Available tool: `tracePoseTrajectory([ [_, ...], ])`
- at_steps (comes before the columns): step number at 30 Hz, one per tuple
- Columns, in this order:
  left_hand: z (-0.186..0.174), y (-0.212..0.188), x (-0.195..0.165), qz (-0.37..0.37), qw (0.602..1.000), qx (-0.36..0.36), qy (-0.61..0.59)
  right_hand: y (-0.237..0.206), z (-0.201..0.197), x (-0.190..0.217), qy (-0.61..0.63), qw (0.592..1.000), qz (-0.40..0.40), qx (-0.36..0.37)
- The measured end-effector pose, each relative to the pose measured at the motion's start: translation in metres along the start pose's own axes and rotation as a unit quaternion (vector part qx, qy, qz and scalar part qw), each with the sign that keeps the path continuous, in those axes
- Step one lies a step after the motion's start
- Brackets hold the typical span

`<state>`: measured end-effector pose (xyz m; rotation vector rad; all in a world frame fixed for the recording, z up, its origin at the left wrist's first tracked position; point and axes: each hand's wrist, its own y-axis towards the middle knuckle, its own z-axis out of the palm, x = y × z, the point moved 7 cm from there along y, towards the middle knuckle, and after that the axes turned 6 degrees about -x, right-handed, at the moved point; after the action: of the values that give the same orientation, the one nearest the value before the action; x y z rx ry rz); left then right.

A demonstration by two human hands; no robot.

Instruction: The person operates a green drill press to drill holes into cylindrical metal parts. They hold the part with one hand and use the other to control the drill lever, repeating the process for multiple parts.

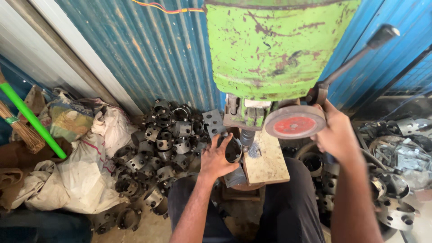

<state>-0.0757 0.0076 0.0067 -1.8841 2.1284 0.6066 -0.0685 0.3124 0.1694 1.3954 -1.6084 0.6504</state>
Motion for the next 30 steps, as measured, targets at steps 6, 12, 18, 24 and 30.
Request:
tracePoseTrajectory([
  [6, -0.009, -0.003, -0.009, -0.042, 0.999, 0.021, 0.016, 0.017, -0.021, 0.038, -0.155, 0.973, 0.105, 0.133],
  [12, -0.025, -0.017, 0.016, -0.182, 0.983, 0.021, -0.013, 0.016, -0.018, 0.046, -0.153, 0.973, 0.104, 0.141],
  [18, -0.012, -0.004, 0.009, -0.004, 1.000, 0.014, 0.021, 0.013, -0.016, 0.043, -0.151, 0.975, 0.108, 0.118],
  [24, 0.002, 0.006, -0.002, 0.033, 0.997, -0.015, -0.070, 0.014, -0.017, 0.045, -0.176, 0.972, 0.092, 0.123],
  [30, 0.003, 0.017, 0.001, 0.022, 0.999, -0.018, -0.037, 0.017, -0.017, 0.046, -0.173, 0.975, 0.078, 0.115],
])
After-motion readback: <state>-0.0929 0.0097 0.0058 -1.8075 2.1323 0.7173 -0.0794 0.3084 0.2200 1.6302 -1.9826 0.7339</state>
